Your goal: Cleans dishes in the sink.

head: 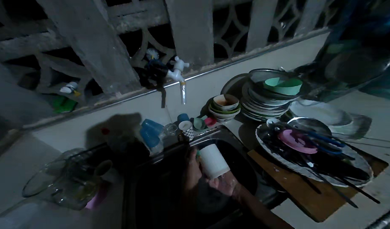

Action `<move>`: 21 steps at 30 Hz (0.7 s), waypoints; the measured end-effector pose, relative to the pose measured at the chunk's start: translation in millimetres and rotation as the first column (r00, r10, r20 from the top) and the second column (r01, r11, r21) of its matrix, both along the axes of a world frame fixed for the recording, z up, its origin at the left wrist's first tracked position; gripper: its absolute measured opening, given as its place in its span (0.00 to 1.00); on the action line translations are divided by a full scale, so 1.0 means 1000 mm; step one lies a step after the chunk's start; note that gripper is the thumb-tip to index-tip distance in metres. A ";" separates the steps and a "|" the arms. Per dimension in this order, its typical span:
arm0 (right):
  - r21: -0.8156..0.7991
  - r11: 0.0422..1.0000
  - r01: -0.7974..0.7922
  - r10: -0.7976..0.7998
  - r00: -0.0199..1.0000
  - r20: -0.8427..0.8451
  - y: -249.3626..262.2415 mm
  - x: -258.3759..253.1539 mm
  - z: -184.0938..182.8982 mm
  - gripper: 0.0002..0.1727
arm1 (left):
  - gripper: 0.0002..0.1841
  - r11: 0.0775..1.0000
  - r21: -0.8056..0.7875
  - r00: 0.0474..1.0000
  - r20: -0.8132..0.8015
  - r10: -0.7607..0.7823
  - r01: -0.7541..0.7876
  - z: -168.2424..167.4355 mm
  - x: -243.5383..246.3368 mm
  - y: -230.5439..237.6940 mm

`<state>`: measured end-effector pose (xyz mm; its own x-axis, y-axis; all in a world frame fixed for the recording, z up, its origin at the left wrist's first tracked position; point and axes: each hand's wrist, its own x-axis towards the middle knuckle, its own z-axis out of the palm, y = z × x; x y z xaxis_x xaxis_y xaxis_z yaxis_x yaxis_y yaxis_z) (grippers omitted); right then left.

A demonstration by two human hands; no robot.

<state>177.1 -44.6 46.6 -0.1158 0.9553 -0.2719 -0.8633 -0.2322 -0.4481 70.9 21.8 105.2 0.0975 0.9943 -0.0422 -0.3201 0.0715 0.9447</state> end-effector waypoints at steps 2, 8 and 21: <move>0.033 0.999 -0.016 0.011 0.988 0.157 0.006 0.001 -0.005 0.36 | 0.17 0.993 -0.113 0.999 -0.034 0.020 -0.024 0.001 -0.002 0.004; 0.162 0.987 0.009 -0.064 0.938 0.340 0.018 0.001 0.013 0.31 | 0.19 0.994 -0.106 0.938 -0.345 -0.035 -0.002 0.001 -0.008 0.014; 0.084 0.920 0.383 -0.391 0.911 0.131 0.074 -0.024 0.013 0.30 | 0.27 0.878 0.421 0.685 -0.710 0.162 0.229 -0.012 0.007 0.003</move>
<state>153.6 29.2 59.3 0.3022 0.9313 -0.2034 -0.8068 0.1362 -0.5750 78.2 24.4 93.4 0.2655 0.9075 0.3255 0.4500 -0.4152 0.7906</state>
